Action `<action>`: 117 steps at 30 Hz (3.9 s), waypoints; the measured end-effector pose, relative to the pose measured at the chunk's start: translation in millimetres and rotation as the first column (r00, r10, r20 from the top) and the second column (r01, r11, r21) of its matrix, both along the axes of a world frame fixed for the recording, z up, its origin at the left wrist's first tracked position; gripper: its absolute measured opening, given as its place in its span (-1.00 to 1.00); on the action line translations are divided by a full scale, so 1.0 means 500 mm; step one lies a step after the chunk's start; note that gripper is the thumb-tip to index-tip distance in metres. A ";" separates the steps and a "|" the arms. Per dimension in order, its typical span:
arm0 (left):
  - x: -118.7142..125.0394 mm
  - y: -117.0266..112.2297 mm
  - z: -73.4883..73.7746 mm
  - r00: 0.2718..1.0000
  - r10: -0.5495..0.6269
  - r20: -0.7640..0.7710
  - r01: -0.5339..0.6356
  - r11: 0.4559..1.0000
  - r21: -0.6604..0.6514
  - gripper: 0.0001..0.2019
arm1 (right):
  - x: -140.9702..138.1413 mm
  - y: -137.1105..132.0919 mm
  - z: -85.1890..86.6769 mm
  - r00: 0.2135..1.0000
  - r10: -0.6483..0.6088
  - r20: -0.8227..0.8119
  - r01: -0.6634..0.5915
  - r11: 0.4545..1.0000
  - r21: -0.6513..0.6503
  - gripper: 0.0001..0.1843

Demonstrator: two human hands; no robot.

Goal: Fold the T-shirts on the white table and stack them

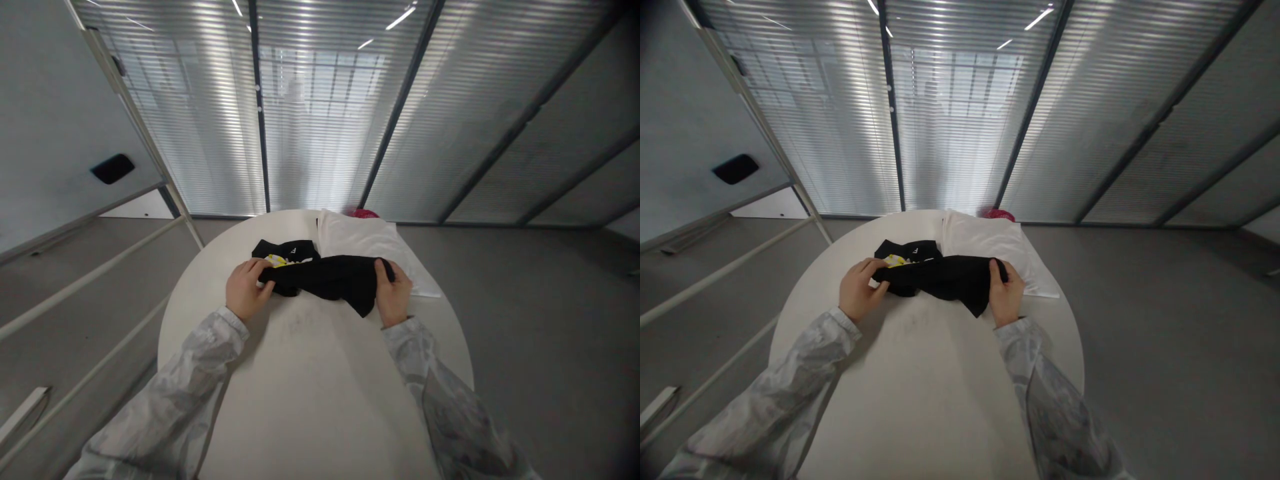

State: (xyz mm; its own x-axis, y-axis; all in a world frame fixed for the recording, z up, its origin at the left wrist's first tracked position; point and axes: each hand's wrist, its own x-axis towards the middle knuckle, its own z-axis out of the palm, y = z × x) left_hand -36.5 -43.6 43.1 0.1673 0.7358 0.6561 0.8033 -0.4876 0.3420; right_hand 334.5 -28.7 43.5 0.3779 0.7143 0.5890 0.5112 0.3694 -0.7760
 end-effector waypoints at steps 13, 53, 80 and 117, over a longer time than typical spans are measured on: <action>0.051 -0.027 -0.010 0.931 -0.365 -0.013 0.365 0.930 0.034 -0.71 | -0.175 -0.082 -0.015 0.518 0.499 0.695 -0.542 0.820 -0.184 -0.17; 0.028 0.008 -0.004 0.914 -0.319 0.252 0.372 0.907 -0.199 -0.60 | -0.078 -0.013 -0.019 0.783 0.465 -0.413 -0.563 0.812 -0.154 -0.61; -0.086 0.000 0.105 0.760 -0.102 0.641 0.620 0.407 -0.671 -0.52 | -0.039 0.043 0.125 0.680 0.450 -0.579 -0.725 0.532 -0.438 -0.65; -0.004 0.169 0.059 0.934 -0.160 -0.320 -0.072 0.792 -0.606 -0.51 | -0.052 0.152 0.087 0.726 0.607 0.324 -0.410 0.760 -0.504 -0.68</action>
